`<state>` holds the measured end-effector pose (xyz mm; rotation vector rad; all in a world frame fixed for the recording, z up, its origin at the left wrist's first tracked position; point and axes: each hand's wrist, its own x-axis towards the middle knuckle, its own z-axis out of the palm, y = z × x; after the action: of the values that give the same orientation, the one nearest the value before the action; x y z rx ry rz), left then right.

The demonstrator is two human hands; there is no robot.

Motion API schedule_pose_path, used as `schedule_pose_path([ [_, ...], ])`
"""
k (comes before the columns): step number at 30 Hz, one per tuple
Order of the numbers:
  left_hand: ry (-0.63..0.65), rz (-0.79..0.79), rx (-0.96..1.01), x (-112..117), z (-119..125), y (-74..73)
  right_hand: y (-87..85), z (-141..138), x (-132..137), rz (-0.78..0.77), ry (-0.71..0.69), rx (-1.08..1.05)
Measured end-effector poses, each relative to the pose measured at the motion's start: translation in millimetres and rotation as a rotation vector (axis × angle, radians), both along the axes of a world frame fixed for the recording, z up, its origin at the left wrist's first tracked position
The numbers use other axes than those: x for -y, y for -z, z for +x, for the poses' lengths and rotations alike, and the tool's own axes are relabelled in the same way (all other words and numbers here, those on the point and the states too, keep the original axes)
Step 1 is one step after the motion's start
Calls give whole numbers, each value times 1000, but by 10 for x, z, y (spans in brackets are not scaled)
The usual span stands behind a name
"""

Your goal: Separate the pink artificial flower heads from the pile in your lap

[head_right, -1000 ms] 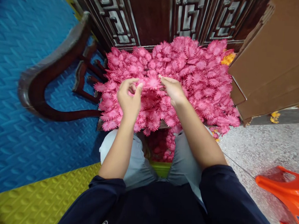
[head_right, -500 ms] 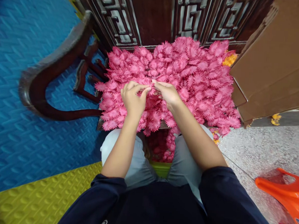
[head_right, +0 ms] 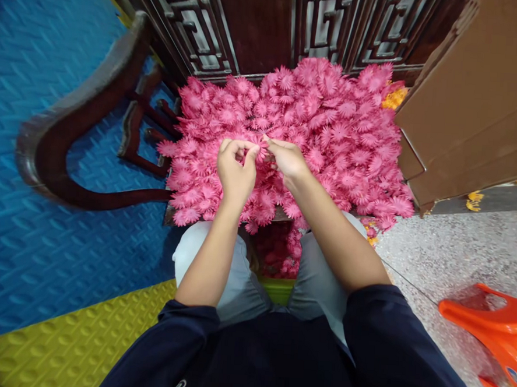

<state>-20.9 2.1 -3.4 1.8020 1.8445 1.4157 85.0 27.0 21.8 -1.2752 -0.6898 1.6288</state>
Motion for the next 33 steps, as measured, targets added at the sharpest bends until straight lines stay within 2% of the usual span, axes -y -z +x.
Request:
schedule_pose_path([
  [7, -86, 7, -38, 3, -66, -27, -55, 73, 22, 106, -172, 113],
  [12, -78, 17, -19, 9, -81, -42, -77, 54, 52, 231, -161, 142],
  [19, -46, 38, 62, -4, -74, -37, 6, 41, -15, 311, -104, 140],
  [33, -32, 60, 81, -22, -75, -12, 20, 49, -19, 294, -98, 171],
])
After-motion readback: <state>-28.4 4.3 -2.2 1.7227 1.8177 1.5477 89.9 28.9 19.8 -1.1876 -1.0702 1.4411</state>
